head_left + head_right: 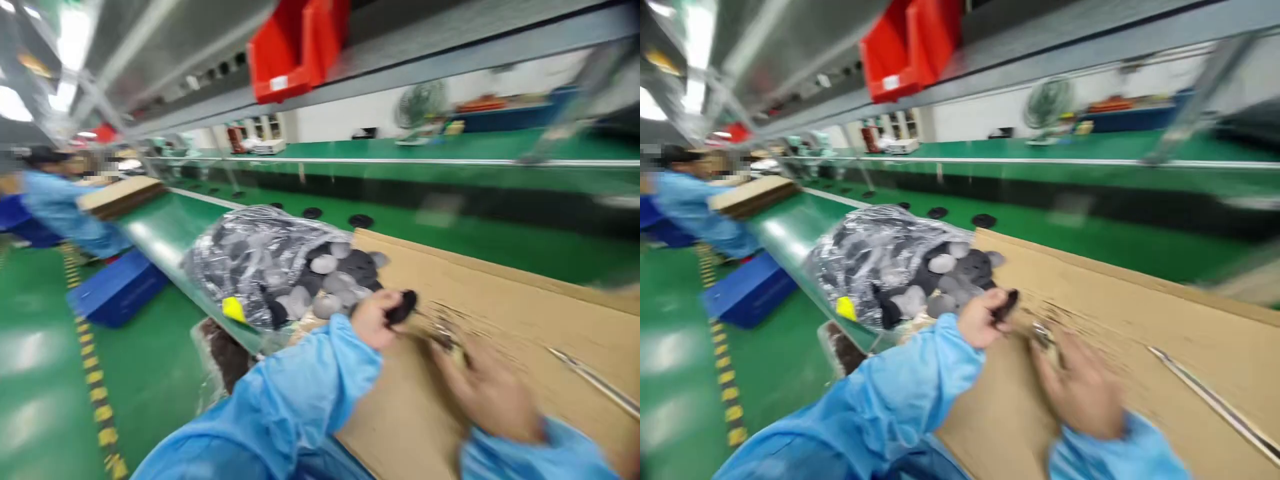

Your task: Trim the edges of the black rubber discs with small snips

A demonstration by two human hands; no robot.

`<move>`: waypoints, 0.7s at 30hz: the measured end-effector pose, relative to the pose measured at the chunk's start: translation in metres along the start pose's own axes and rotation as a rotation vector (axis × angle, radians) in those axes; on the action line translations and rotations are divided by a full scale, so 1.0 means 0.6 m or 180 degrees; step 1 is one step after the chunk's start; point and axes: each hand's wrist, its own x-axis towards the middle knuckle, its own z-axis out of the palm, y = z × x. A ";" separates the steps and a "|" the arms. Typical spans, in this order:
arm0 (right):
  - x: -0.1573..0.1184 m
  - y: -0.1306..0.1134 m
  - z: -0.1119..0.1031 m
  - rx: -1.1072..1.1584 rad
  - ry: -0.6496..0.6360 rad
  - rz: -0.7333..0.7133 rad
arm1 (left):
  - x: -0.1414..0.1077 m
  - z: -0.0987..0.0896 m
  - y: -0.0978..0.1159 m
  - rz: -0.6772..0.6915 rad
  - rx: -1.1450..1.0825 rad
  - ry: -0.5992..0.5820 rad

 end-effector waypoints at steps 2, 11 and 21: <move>-0.017 -0.006 -0.044 -0.0368 -0.0231 -0.0438 | -0.006 0.002 0.001 -0.0106 -0.0066 0.0057; -0.010 -0.034 -0.047 -0.1219 -0.0620 -0.0459 | -0.014 0.005 0.003 -0.0441 -0.0006 -0.0089; -0.009 -0.037 -0.048 -0.1401 -0.1013 -0.0215 | -0.015 0.013 -0.002 -0.0419 0.0411 0.0094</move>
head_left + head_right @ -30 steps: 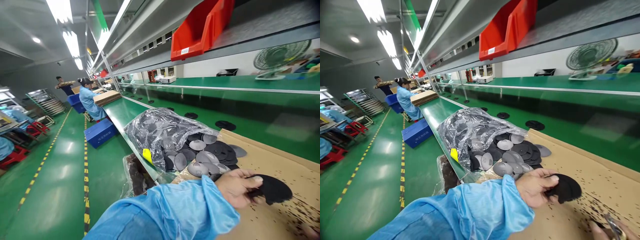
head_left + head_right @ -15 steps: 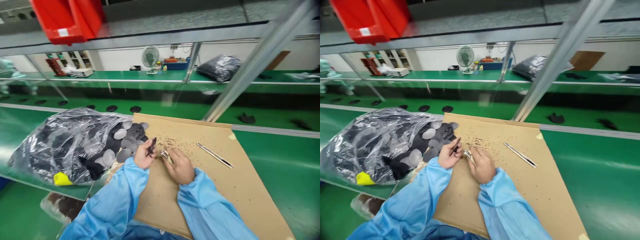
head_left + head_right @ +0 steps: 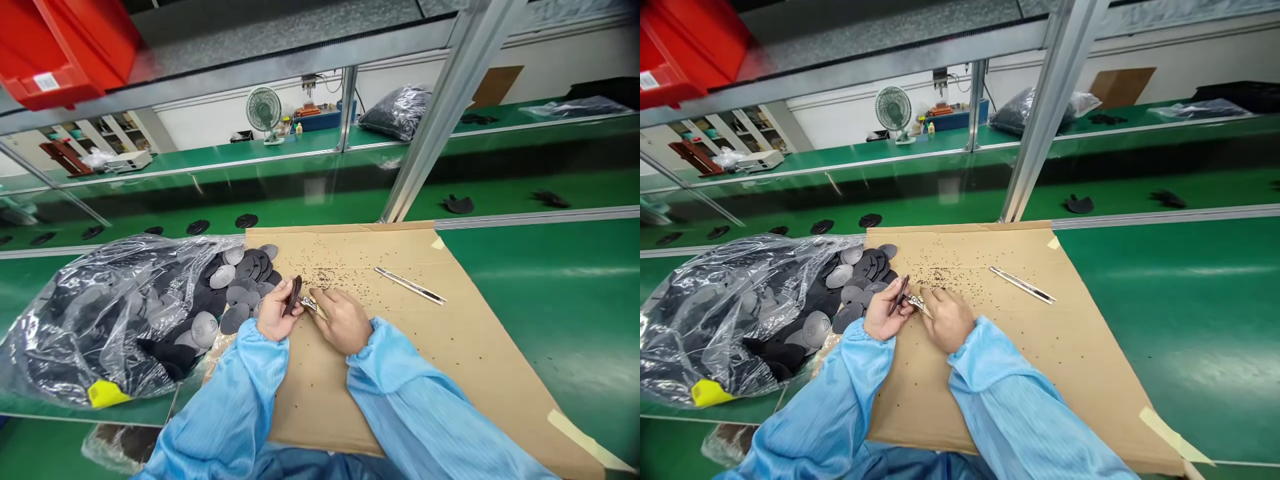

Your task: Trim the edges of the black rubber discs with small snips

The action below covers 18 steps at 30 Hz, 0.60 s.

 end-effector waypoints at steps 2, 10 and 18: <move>0.000 -0.001 -0.003 -0.0002 -0.0088 0.0022 | 0.000 -0.001 0.000 -0.0007 0.0050 0.0003; 0.000 -0.005 -0.010 0.0027 -0.0301 0.0133 | -0.001 -0.005 -0.001 -0.0050 0.0081 -0.0168; 0.002 -0.008 -0.019 0.0075 -0.0630 0.0278 | 0.002 -0.008 -0.002 -0.0026 0.0174 -0.0146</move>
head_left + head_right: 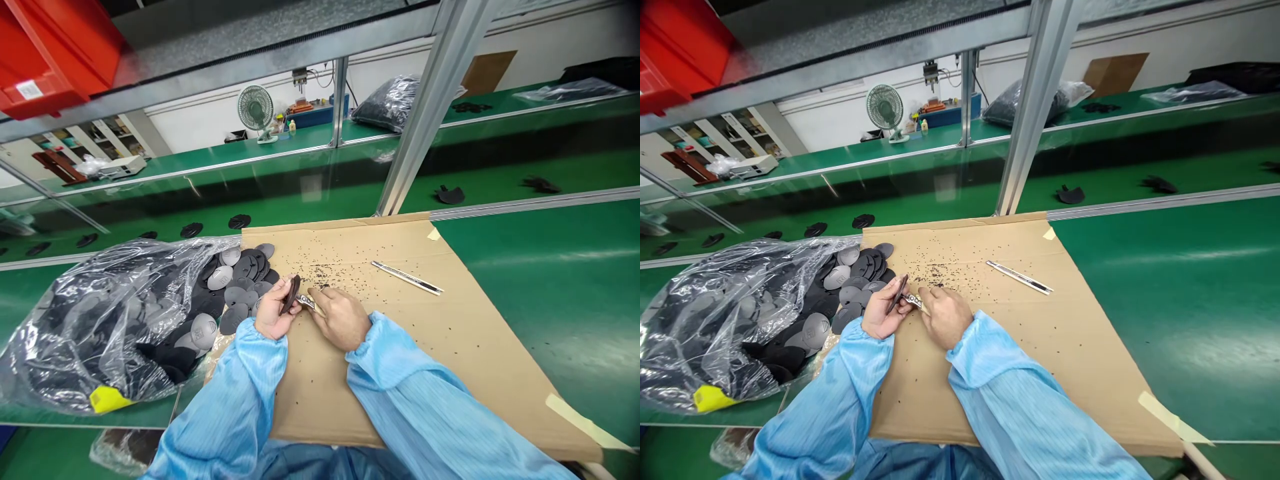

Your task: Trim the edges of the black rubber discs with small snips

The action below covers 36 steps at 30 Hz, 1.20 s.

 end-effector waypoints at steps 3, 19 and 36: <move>-0.001 -0.004 -0.011 -0.0145 -0.0143 0.0023 | 0.001 -0.001 -0.002 0.0009 0.0034 0.0010; 0.001 0.015 0.004 0.0649 0.0388 0.0205 | 0.002 0.004 -0.003 0.0070 -0.0029 0.0088; 0.104 0.067 -0.004 0.1407 0.0558 0.0523 | -0.010 0.001 -0.010 0.0037 0.0630 -0.1409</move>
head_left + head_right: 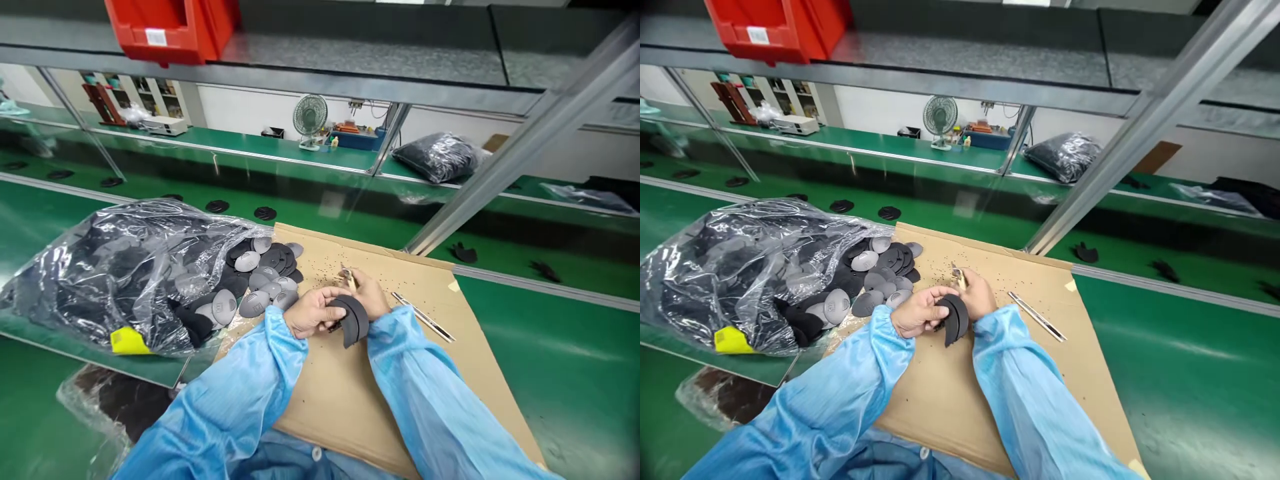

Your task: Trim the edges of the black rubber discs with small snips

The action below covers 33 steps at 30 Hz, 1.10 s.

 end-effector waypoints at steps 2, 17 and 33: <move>0.033 -0.027 0.017 -0.0017 -0.0585 -0.0157 | -0.007 -0.004 0.005 -0.0195 -0.0017 -0.0315; 0.083 -0.073 0.072 0.0570 -0.1042 0.0039 | -0.024 -0.009 0.020 -0.0405 -0.0296 -0.0829; -0.055 -0.014 0.037 0.2133 0.1560 0.0278 | 0.015 -0.003 -0.007 0.0973 -0.0111 0.1834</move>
